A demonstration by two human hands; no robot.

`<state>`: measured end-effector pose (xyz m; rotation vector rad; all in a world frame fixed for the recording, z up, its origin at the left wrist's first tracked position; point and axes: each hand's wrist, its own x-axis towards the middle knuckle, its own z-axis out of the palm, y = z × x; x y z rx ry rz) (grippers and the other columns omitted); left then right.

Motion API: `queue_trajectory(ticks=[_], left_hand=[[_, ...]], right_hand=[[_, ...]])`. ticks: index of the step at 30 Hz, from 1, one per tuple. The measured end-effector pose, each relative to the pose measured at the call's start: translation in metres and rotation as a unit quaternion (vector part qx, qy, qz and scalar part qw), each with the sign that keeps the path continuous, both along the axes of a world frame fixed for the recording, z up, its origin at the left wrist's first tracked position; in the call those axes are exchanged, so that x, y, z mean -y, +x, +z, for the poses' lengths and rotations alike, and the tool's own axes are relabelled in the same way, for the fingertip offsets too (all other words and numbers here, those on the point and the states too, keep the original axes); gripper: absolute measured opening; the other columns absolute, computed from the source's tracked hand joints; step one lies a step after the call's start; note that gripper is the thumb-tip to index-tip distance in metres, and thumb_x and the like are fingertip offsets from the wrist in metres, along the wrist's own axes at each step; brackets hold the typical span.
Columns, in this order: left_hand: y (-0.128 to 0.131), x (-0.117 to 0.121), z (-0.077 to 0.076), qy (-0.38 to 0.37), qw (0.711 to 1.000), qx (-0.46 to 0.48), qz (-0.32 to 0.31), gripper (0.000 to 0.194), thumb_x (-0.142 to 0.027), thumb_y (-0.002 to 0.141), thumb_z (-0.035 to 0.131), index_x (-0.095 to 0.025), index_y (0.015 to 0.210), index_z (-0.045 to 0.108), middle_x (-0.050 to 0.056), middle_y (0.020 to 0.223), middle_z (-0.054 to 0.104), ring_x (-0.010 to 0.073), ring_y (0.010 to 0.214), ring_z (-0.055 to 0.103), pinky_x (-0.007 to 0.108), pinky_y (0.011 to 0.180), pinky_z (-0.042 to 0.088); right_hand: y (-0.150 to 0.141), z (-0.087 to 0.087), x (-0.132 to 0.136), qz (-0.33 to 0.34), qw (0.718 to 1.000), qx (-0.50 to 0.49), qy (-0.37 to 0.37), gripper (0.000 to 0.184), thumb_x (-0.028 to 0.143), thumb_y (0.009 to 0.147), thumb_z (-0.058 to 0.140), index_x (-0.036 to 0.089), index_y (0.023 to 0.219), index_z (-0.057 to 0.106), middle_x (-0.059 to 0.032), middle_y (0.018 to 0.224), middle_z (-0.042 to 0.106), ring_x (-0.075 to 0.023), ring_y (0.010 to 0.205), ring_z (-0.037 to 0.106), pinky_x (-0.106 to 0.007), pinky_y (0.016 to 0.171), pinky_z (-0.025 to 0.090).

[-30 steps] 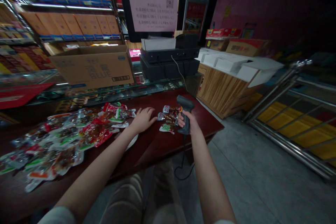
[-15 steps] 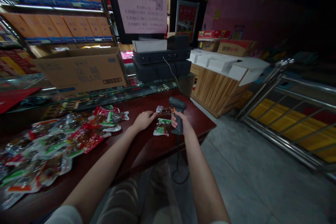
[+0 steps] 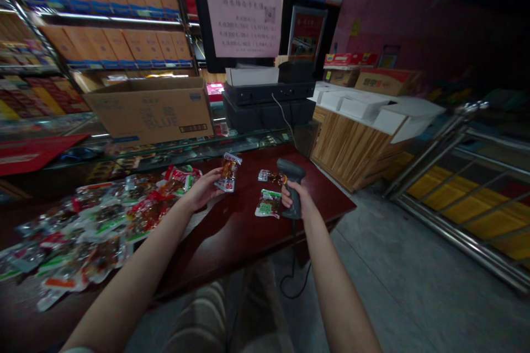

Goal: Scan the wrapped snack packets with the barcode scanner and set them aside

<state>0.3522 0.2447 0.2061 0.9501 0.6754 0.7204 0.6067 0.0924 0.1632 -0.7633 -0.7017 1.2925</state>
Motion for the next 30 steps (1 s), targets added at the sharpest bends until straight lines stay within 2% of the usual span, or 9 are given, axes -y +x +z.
queue_trajectory(ticks=[8, 11, 14, 17, 19, 22, 24, 27, 30], left_hand=[[-0.021, -0.006, -0.004, -0.001, 0.994, 0.069, 0.091, 0.032, -0.004, 0.070, 0.057, -0.016, 0.099, 0.060, 0.002, 0.088, 0.068, 0.0128, 0.070, 0.066, 0.027, 0.063, 0.058], [-0.025, -0.008, -0.003, -0.047, 0.988, 0.106, 0.102, 0.023, -0.005, 0.074, 0.052, -0.015, 0.094, 0.059, 0.003, 0.084, 0.065, 0.0121, 0.069, 0.065, 0.024, 0.061, 0.056], [-0.032, -0.008, 0.001, -0.115, 0.974, 0.171, 0.092, 0.017, -0.010, 0.083, 0.047, -0.014, 0.095, 0.059, 0.001, 0.072, 0.056, 0.0076, 0.055, 0.055, 0.015, 0.045, 0.044], [-0.038, -0.006, 0.004, -0.144, 0.962, 0.231, 0.032, 0.023, -0.027, 0.091, 0.044, -0.015, 0.100, 0.062, 0.001, 0.069, 0.050, 0.0059, 0.047, 0.039, 0.012, 0.034, 0.028], [-0.041, -0.005, 0.005, -0.149, 0.959, 0.240, 0.002, 0.040, -0.047, 0.092, 0.043, -0.014, 0.099, 0.063, 0.005, 0.073, 0.052, 0.0071, 0.049, 0.037, 0.013, 0.033, 0.024], [-0.045, -0.006, 0.003, -0.139, 0.962, 0.236, -0.010, 0.072, -0.078, 0.081, 0.038, -0.013, 0.095, 0.065, 0.013, 0.085, 0.059, 0.0119, 0.060, 0.046, 0.015, 0.033, 0.025], [-0.048, -0.007, 0.002, -0.126, 0.964, 0.232, -0.004, 0.082, -0.087, 0.073, 0.035, -0.014, 0.091, 0.066, 0.017, 0.091, 0.062, 0.0164, 0.070, 0.054, 0.016, 0.036, 0.028], [-0.050, -0.010, 0.002, -0.126, 0.966, 0.223, 0.020, 0.075, -0.084, 0.076, 0.037, -0.014, 0.085, 0.065, 0.018, 0.099, 0.064, 0.0203, 0.080, 0.060, 0.016, 0.039, 0.033], [-0.049, -0.011, 0.004, -0.135, 0.968, 0.209, 0.018, 0.057, -0.067, 0.088, 0.044, -0.014, 0.083, 0.064, 0.017, 0.102, 0.065, 0.0159, 0.076, 0.060, 0.014, 0.037, 0.031]], right_hand=[[-0.048, 0.013, -0.026, 0.055, 0.998, 0.012, -0.005, 0.025, 0.035, 0.078, 0.066, 0.021, 0.091, 0.049, 0.0092, 0.053, 0.046, -0.0048, 0.034, 0.033, -0.017, 0.033, 0.027], [-0.065, 0.020, -0.039, 0.080, 0.997, 0.024, 0.006, 0.026, 0.034, 0.080, 0.064, 0.020, 0.097, 0.050, 0.0089, 0.055, 0.047, -0.0050, 0.034, 0.034, -0.017, 0.034, 0.028], [-0.076, 0.023, -0.048, 0.099, 0.995, 0.027, 0.011, 0.028, 0.034, 0.080, 0.064, 0.019, 0.100, 0.051, 0.0088, 0.055, 0.048, -0.0047, 0.034, 0.033, -0.017, 0.034, 0.027], [-0.081, 0.022, -0.053, 0.115, 0.993, 0.024, 0.014, 0.028, 0.035, 0.080, 0.064, 0.019, 0.100, 0.052, 0.0088, 0.056, 0.047, -0.0043, 0.034, 0.031, -0.017, 0.034, 0.026], [-0.082, 0.019, -0.053, 0.120, 0.993, 0.020, 0.015, 0.027, 0.035, 0.080, 0.063, 0.019, 0.099, 0.052, 0.0088, 0.056, 0.046, -0.0042, 0.034, 0.030, -0.018, 0.034, 0.027], [-0.082, 0.015, -0.050, 0.125, 0.992, 0.019, 0.016, 0.027, 0.035, 0.081, 0.063, 0.020, 0.099, 0.051, 0.0092, 0.056, 0.045, -0.0040, 0.034, 0.030, -0.017, 0.034, 0.027], [-0.080, 0.013, -0.047, 0.129, 0.991, 0.020, 0.016, 0.026, 0.035, 0.081, 0.062, 0.020, 0.099, 0.051, 0.0092, 0.056, 0.046, -0.0039, 0.035, 0.030, -0.017, 0.034, 0.027], [-0.080, 0.012, -0.043, 0.129, 0.991, 0.012, 0.015, 0.027, 0.035, 0.081, 0.063, 0.020, 0.100, 0.051, 0.0092, 0.056, 0.046, -0.0038, 0.035, 0.031, -0.017, 0.034, 0.028], [-0.081, 0.010, -0.041, 0.138, 0.990, 0.009, 0.011, 0.028, 0.035, 0.080, 0.064, 0.019, 0.099, 0.052, 0.0090, 0.056, 0.046, -0.0040, 0.034, 0.032, -0.017, 0.034, 0.028]])
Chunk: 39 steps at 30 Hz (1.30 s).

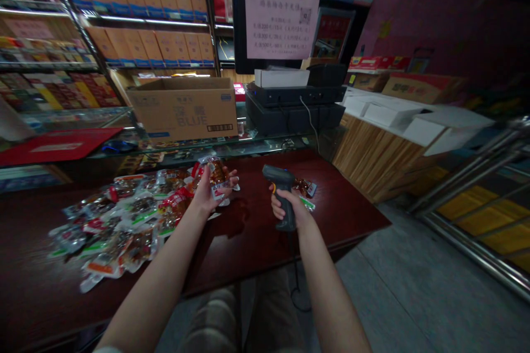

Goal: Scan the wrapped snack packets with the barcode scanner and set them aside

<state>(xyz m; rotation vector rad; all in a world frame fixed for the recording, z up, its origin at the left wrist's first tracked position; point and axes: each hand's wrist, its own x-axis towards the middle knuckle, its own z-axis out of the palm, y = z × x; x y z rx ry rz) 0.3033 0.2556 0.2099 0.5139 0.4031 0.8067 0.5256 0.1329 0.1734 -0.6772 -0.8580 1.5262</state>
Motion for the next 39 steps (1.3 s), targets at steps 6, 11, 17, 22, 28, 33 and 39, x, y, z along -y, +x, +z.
queue_trajectory(ticks=[6, 11, 17, 22, 28, 33, 39], left_hand=[[0.014, 0.003, -0.005, 0.079, 0.994, -0.077, -0.005, 0.053, -0.064, 0.088, 0.048, -0.013, 0.091, 0.064, 0.011, 0.093, 0.066, 0.0092, 0.060, 0.054, 0.013, 0.034, 0.029], [0.023, 0.002, -0.014, 0.135, 0.980, -0.137, 0.043, 0.059, -0.060, 0.096, 0.029, -0.015, 0.117, 0.061, 0.012, 0.099, 0.070, 0.0102, 0.058, 0.053, 0.018, 0.041, 0.038], [0.026, 0.000, -0.020, 0.153, 0.976, -0.154, 0.031, 0.054, -0.058, 0.095, 0.035, -0.019, 0.127, 0.055, 0.009, 0.099, 0.072, 0.0108, 0.060, 0.054, 0.019, 0.047, 0.041], [0.028, -0.002, -0.028, 0.161, 0.972, -0.168, 0.036, 0.051, -0.058, 0.095, 0.036, -0.024, 0.128, 0.054, 0.006, 0.097, 0.073, 0.0114, 0.060, 0.055, 0.019, 0.048, 0.040], [0.032, 0.000, -0.026, 0.150, 0.971, -0.184, 0.032, 0.053, -0.058, 0.095, 0.036, -0.022, 0.130, 0.051, 0.007, 0.098, 0.072, 0.0117, 0.061, 0.055, 0.019, 0.047, 0.041], [0.032, 0.004, -0.023, 0.163, 0.963, -0.212, 0.015, 0.057, -0.060, 0.094, 0.036, -0.018, 0.127, 0.055, 0.007, 0.097, 0.071, 0.0089, 0.054, 0.050, 0.018, 0.047, 0.041], [0.032, 0.003, -0.025, 0.292, 0.884, -0.358, 0.074, 0.060, -0.060, 0.095, 0.027, -0.016, 0.116, 0.062, 0.010, 0.094, 0.070, 0.0169, 0.070, 0.061, 0.026, 0.057, 0.046]], right_hand=[[-0.004, -0.001, 0.002, -0.004, 1.000, 0.019, -0.007, 0.025, 0.033, 0.082, 0.063, 0.019, 0.100, 0.052, 0.0083, 0.056, 0.047, -0.0042, 0.034, 0.033, -0.017, 0.034, 0.027], [-0.008, 0.001, 0.004, -0.016, 0.999, 0.041, -0.020, 0.027, 0.033, 0.080, 0.066, 0.017, 0.099, 0.055, 0.0080, 0.055, 0.049, -0.0044, 0.034, 0.035, -0.018, 0.034, 0.028], [-0.010, 0.003, 0.005, -0.013, 0.998, 0.048, -0.031, 0.027, 0.032, 0.078, 0.068, 0.016, 0.096, 0.058, 0.0082, 0.053, 0.048, -0.0046, 0.033, 0.036, -0.018, 0.032, 0.028], [-0.011, 0.002, 0.004, -0.021, 0.997, 0.062, -0.030, 0.027, 0.030, 0.077, 0.068, 0.015, 0.097, 0.058, 0.0080, 0.053, 0.048, -0.0046, 0.034, 0.037, -0.018, 0.033, 0.029], [-0.011, -0.001, 0.003, -0.014, 0.997, 0.069, -0.025, 0.025, 0.030, 0.077, 0.069, 0.016, 0.092, 0.055, 0.0083, 0.053, 0.049, -0.0045, 0.034, 0.038, -0.018, 0.034, 0.029], [-0.009, -0.002, 0.003, -0.009, 0.997, 0.070, -0.026, 0.025, 0.032, 0.076, 0.069, 0.017, 0.088, 0.053, 0.0090, 0.052, 0.048, -0.0046, 0.034, 0.038, -0.018, 0.034, 0.030], [-0.010, 0.000, 0.006, -0.009, 0.998, 0.060, -0.020, 0.026, 0.030, 0.077, 0.067, 0.017, 0.095, 0.053, 0.0089, 0.053, 0.049, -0.0046, 0.034, 0.037, -0.018, 0.034, 0.029]])
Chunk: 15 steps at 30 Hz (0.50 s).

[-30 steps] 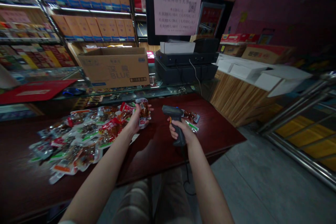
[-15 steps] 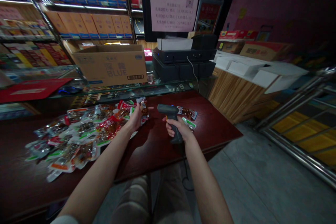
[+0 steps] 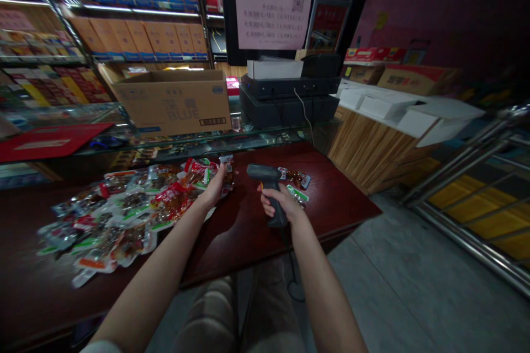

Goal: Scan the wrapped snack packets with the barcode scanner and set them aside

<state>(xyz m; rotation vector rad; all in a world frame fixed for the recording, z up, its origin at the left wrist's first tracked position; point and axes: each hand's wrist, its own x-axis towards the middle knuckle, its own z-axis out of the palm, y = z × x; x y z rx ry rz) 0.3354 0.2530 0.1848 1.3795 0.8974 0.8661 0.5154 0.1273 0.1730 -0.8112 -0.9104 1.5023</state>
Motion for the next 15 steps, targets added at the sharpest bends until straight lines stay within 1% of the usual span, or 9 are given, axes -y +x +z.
queue_trajectory(ticks=[1, 2, 3, 4, 6, 7, 10, 13, 15], left_hand=[[-0.001, 0.001, 0.002, 0.057, 0.996, -0.068, 0.021, 0.059, -0.057, 0.096, 0.026, -0.016, 0.111, 0.065, 0.011, 0.093, 0.070, 0.0193, 0.075, 0.062, 0.028, 0.063, 0.047], [-0.002, 0.004, 0.006, 0.117, 0.981, -0.146, 0.045, 0.056, -0.053, 0.097, 0.026, -0.016, 0.106, 0.066, 0.011, 0.093, 0.070, 0.0216, 0.081, 0.064, 0.031, 0.069, 0.048], [-0.004, 0.006, 0.010, 0.171, 0.956, -0.229, 0.072, 0.053, -0.050, 0.098, 0.027, -0.017, 0.104, 0.067, 0.012, 0.094, 0.070, 0.0237, 0.086, 0.065, 0.033, 0.074, 0.048], [-0.006, 0.009, 0.015, 0.212, 0.922, -0.307, 0.100, 0.050, -0.048, 0.098, 0.028, -0.018, 0.103, 0.068, 0.012, 0.094, 0.071, 0.0257, 0.090, 0.065, 0.035, 0.078, 0.047], [-0.010, 0.014, 0.024, 0.253, 0.853, -0.434, 0.139, 0.048, -0.045, 0.098, 0.029, -0.019, 0.105, 0.068, 0.014, 0.092, 0.072, 0.0290, 0.090, 0.067, 0.039, 0.080, 0.047], [-0.013, 0.015, 0.026, 0.262, 0.825, -0.477, 0.150, 0.048, -0.044, 0.098, 0.028, -0.018, 0.106, 0.068, 0.014, 0.090, 0.072, 0.0302, 0.088, 0.067, 0.041, 0.079, 0.047], [-0.020, 0.012, 0.027, 0.307, 0.768, -0.536, 0.168, 0.051, -0.043, 0.098, 0.028, -0.015, 0.102, 0.071, 0.018, 0.093, 0.072, 0.0326, 0.093, 0.066, 0.042, 0.082, 0.046], [-0.025, 0.005, 0.019, 0.347, 0.733, -0.558, 0.175, 0.050, -0.042, 0.096, 0.033, -0.013, 0.098, 0.073, 0.020, 0.106, 0.069, 0.0352, 0.104, 0.062, 0.045, 0.086, 0.044], [-0.026, 0.001, 0.014, 0.364, 0.715, -0.567, 0.187, 0.047, -0.040, 0.096, 0.034, -0.012, 0.103, 0.071, 0.020, 0.110, 0.067, 0.0359, 0.105, 0.060, 0.045, 0.086, 0.044]], right_hand=[[0.000, 0.000, 0.000, 0.001, 1.000, -0.005, 0.001, 0.027, 0.030, 0.078, 0.066, 0.017, 0.098, 0.053, 0.0090, 0.054, 0.049, -0.0045, 0.034, 0.036, -0.018, 0.034, 0.028], [0.000, 0.001, 0.000, 0.002, 1.000, -0.013, 0.005, 0.029, 0.030, 0.078, 0.066, 0.017, 0.100, 0.052, 0.0091, 0.054, 0.049, -0.0046, 0.033, 0.036, -0.018, 0.034, 0.028], [0.001, 0.001, 0.000, 0.001, 1.000, -0.022, 0.011, 0.030, 0.031, 0.078, 0.065, 0.018, 0.102, 0.051, 0.0093, 0.054, 0.049, -0.0046, 0.033, 0.035, -0.018, 0.033, 0.027], [0.003, 0.002, -0.001, -0.003, 0.999, -0.031, 0.020, 0.031, 0.031, 0.078, 0.065, 0.019, 0.102, 0.051, 0.0096, 0.054, 0.049, -0.0047, 0.033, 0.035, -0.018, 0.033, 0.027], [0.008, 0.003, -0.001, -0.014, 0.998, -0.043, 0.040, 0.028, 0.034, 0.078, 0.064, 0.020, 0.098, 0.049, 0.0098, 0.053, 0.049, -0.0047, 0.032, 0.034, -0.018, 0.033, 0.027], [0.012, 0.003, 0.000, -0.023, 0.998, -0.044, 0.049, 0.026, 0.035, 0.079, 0.064, 0.020, 0.093, 0.049, 0.0096, 0.053, 0.049, -0.0046, 0.032, 0.034, -0.018, 0.033, 0.028], [0.030, 0.007, 0.007, -0.062, 0.996, -0.021, 0.058, 0.025, 0.038, 0.079, 0.064, 0.020, 0.082, 0.047, 0.0073, 0.053, 0.051, -0.0055, 0.033, 0.038, -0.019, 0.034, 0.031], [0.056, 0.012, 0.018, -0.124, 0.991, 0.012, 0.054, 0.025, 0.035, 0.078, 0.066, 0.020, 0.089, 0.051, 0.0059, 0.054, 0.054, -0.0074, 0.034, 0.042, -0.020, 0.034, 0.033], [0.076, 0.013, 0.025, -0.153, 0.987, 0.021, 0.050, 0.026, 0.035, 0.076, 0.067, 0.020, 0.091, 0.053, 0.0056, 0.053, 0.054, -0.0079, 0.034, 0.042, -0.020, 0.034, 0.034]])
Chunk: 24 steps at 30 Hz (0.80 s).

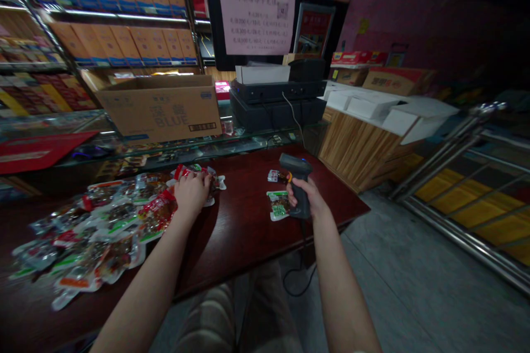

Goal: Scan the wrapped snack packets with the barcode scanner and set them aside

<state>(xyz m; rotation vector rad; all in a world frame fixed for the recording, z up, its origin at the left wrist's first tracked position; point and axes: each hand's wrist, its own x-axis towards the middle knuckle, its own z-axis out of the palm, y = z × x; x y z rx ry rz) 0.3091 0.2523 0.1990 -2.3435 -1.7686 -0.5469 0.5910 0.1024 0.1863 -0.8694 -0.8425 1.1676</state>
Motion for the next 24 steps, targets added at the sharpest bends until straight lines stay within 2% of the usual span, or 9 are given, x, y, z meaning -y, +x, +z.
queue_trajectory(ticks=[5, 8, 11, 13, 15, 17, 20, 21, 24], left_hand=[[0.000, -0.003, -0.002, 0.048, 0.999, -0.010, -0.004, 0.042, -0.033, 0.096, 0.036, -0.013, 0.126, 0.057, 0.019, 0.110, 0.064, 0.0332, 0.101, 0.059, 0.042, 0.083, 0.045], [0.001, -0.002, -0.001, 0.076, 0.997, -0.027, -0.010, 0.042, -0.023, 0.095, 0.032, -0.013, 0.128, 0.055, 0.019, 0.111, 0.063, 0.0351, 0.104, 0.057, 0.047, 0.088, 0.043], [0.008, 0.003, -0.001, 0.105, 0.994, -0.020, -0.021, 0.042, -0.020, 0.094, 0.032, -0.011, 0.126, 0.058, 0.021, 0.117, 0.061, 0.0359, 0.108, 0.055, 0.053, 0.097, 0.037], [0.019, 0.009, -0.001, 0.136, 0.989, -0.010, -0.059, 0.041, -0.019, 0.094, 0.035, -0.011, 0.126, 0.058, 0.021, 0.123, 0.059, 0.0353, 0.114, 0.052, 0.056, 0.105, 0.030], [0.037, 0.017, -0.001, 0.147, 0.981, -0.013, -0.126, 0.040, -0.016, 0.092, 0.037, -0.012, 0.125, 0.059, 0.019, 0.126, 0.058, 0.0334, 0.119, 0.050, 0.055, 0.111, 0.023], [0.061, 0.026, -0.001, 0.122, 0.969, -0.030, -0.213, 0.037, -0.013, 0.091, 0.040, -0.014, 0.120, 0.062, 0.016, 0.124, 0.060, 0.0304, 0.118, 0.051, 0.051, 0.113, 0.024], [0.102, 0.031, -0.003, 0.050, 0.944, -0.053, -0.321, 0.032, -0.014, 0.091, 0.042, -0.016, 0.114, 0.063, 0.015, 0.121, 0.060, 0.0271, 0.115, 0.054, 0.042, 0.105, 0.036], [0.116, 0.030, -0.005, 0.017, 0.940, -0.051, -0.337, 0.032, -0.015, 0.091, 0.041, -0.016, 0.115, 0.062, 0.014, 0.120, 0.061, 0.0262, 0.113, 0.056, 0.040, 0.101, 0.040], [0.152, 0.017, -0.013, -0.098, 0.937, -0.002, -0.335, 0.038, -0.023, 0.092, 0.046, -0.012, 0.127, 0.054, 0.018, 0.122, 0.059, 0.0269, 0.111, 0.058, 0.038, 0.093, 0.044]], right_hand=[[0.039, -0.009, 0.011, -0.050, 0.999, -0.015, -0.006, 0.024, 0.036, 0.073, 0.068, 0.020, 0.084, 0.054, 0.0060, 0.053, 0.052, -0.0072, 0.035, 0.040, -0.020, 0.034, 0.033], [0.050, -0.019, 0.015, -0.067, 0.997, -0.042, -0.007, 0.024, 0.037, 0.071, 0.069, 0.020, 0.079, 0.053, 0.0067, 0.052, 0.050, -0.0064, 0.034, 0.038, -0.020, 0.034, 0.033], [0.053, -0.024, 0.016, -0.077, 0.995, -0.058, -0.007, 0.025, 0.037, 0.072, 0.069, 0.021, 0.078, 0.050, 0.0071, 0.052, 0.049, -0.0059, 0.035, 0.038, -0.019, 0.035, 0.034], [0.052, -0.025, 0.016, -0.075, 0.995, -0.058, -0.014, 0.026, 0.037, 0.073, 0.069, 0.021, 0.076, 0.049, 0.0067, 0.053, 0.050, -0.0059, 0.036, 0.040, -0.019, 0.036, 0.035], [0.050, -0.024, 0.014, -0.074, 0.995, -0.057, -0.023, 0.029, 0.037, 0.072, 0.071, 0.020, 0.075, 0.048, 0.0062, 0.054, 0.052, -0.0059, 0.036, 0.041, -0.019, 0.037, 0.036], [0.049, -0.023, 0.013, -0.073, 0.995, -0.056, -0.026, 0.031, 0.038, 0.071, 0.072, 0.021, 0.075, 0.047, 0.0063, 0.054, 0.052, -0.0058, 0.037, 0.042, -0.019, 0.037, 0.037], [0.048, -0.024, 0.012, -0.071, 0.995, -0.061, -0.021, 0.031, 0.039, 0.071, 0.072, 0.021, 0.078, 0.048, 0.0069, 0.053, 0.052, -0.0060, 0.036, 0.041, -0.018, 0.036, 0.036], [0.049, -0.024, 0.012, -0.073, 0.995, -0.063, -0.021, 0.030, 0.039, 0.071, 0.072, 0.021, 0.079, 0.049, 0.0068, 0.053, 0.053, -0.0061, 0.036, 0.041, -0.018, 0.035, 0.036], [0.049, -0.025, 0.011, -0.081, 0.994, -0.069, -0.023, 0.031, 0.038, 0.069, 0.073, 0.020, 0.078, 0.050, 0.0058, 0.053, 0.054, -0.0065, 0.036, 0.042, -0.019, 0.035, 0.037]])
